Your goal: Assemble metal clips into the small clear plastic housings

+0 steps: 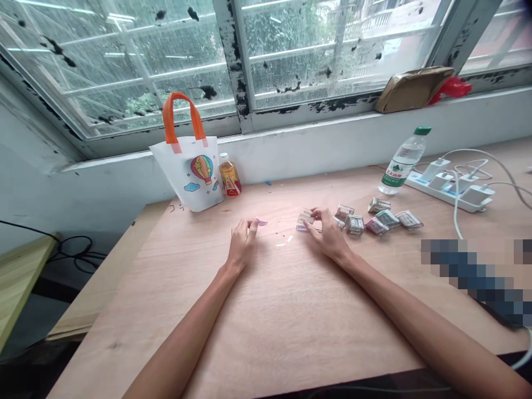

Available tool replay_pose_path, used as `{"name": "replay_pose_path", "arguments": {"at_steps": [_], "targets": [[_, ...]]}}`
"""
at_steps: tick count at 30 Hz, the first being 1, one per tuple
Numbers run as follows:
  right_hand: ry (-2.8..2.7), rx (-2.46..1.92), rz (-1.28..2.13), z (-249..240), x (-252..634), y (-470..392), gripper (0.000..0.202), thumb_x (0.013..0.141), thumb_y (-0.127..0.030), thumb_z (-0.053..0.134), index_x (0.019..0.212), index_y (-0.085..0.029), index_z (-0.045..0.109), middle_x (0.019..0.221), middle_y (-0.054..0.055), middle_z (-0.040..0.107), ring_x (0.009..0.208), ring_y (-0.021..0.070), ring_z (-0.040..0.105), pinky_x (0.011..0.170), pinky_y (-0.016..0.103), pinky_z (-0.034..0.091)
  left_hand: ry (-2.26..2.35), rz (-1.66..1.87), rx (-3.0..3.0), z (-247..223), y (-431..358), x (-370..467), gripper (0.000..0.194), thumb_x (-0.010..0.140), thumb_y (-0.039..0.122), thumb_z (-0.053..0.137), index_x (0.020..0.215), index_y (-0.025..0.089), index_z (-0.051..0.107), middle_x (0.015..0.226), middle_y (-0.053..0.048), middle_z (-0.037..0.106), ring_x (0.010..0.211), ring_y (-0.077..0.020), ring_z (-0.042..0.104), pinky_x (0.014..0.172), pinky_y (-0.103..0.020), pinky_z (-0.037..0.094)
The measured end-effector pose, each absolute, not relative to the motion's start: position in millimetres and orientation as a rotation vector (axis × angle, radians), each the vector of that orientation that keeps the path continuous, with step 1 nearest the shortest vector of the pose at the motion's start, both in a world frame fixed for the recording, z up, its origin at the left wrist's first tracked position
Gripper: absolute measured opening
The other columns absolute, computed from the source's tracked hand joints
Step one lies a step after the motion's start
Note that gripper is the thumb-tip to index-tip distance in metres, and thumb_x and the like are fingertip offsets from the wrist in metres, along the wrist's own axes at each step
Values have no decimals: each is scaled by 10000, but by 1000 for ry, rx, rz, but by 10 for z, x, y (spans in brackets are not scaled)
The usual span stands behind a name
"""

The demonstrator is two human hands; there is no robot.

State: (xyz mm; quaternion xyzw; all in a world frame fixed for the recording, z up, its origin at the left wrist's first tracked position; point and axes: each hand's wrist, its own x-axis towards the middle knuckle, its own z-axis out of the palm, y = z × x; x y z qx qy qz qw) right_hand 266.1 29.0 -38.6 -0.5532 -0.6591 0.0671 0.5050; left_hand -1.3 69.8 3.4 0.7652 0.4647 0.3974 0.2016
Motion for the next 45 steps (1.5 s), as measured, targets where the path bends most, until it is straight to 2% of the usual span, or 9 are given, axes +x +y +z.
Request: {"name": "replay_pose_path", "arguments": {"at_steps": [9,13,16,22,27,32,36,42,45], "targets": [[-1790,-1320,-19,-208,2563,208,389,1016,-334,504,1372,-179,516,1497,205,476,1367,358,477,1128,566,411,1113,1090,2042,45,584,112,552,1059,544,282,1023,174,691,967,-82,684,948,-222,622,924,-352,463],[-1919,-1061,75,-135,2317,24,364,1022,-377,536,1356,-232,553,1348,152,615,1279,300,567,1077,480,467,1023,1037,2009,40,434,231,545,1051,572,286,915,183,643,929,-69,678,927,-213,617,879,-336,462],[-1883,-1000,245,-140,2150,-43,326,1008,-413,570,1263,-215,620,1167,120,696,1018,253,657,913,414,523,1041,1020,2034,7,362,289,517,1029,609,338,882,190,604,883,-38,661,819,-186,598,797,-312,453],[-1546,-967,965,-102,2036,-110,355,995,-494,552,1027,-186,728,866,49,705,715,159,604,604,282,454,1212,990,2163,-30,348,284,574,968,713,379,725,207,501,692,10,566,643,-160,503,664,-286,387],[-1185,-850,1386,-136,2055,-103,403,940,-543,616,1002,-168,751,978,83,720,647,111,555,500,227,381,1171,1061,2195,-21,334,294,506,1049,587,274,846,209,542,770,-14,614,725,-188,571,721,-311,410],[-1009,-810,1464,-195,2093,-63,361,860,-523,736,1016,-200,774,965,61,705,693,105,554,505,202,368,1079,1126,2354,-46,322,320,304,1025,472,499,1146,198,552,1061,-56,668,911,-201,631,891,-354,430],[-1015,-832,1459,-171,2109,-71,365,857,-513,744,1016,-186,779,987,76,715,705,106,557,511,200,378,990,1171,2507,-80,325,325,500,969,432,634,1375,210,445,1250,-103,620,1023,-217,634,946,-373,436],[-1158,-856,1413,-158,2133,-78,374,911,-529,670,940,-159,711,746,22,656,582,99,554,490,209,408,946,1200,2606,-90,330,324,514,981,421,623,1418,212,452,1183,-86,675,1015,-219,645,962,-376,437],[-1284,-953,1246,-177,2146,-84,401,941,-550,615,1093,-180,649,614,-41,591,433,91,493,420,218,404,1011,1171,2681,-71,325,320,496,975,435,628,1405,225,497,1191,-90,672,1040,-229,639,946,-379,431]]}}
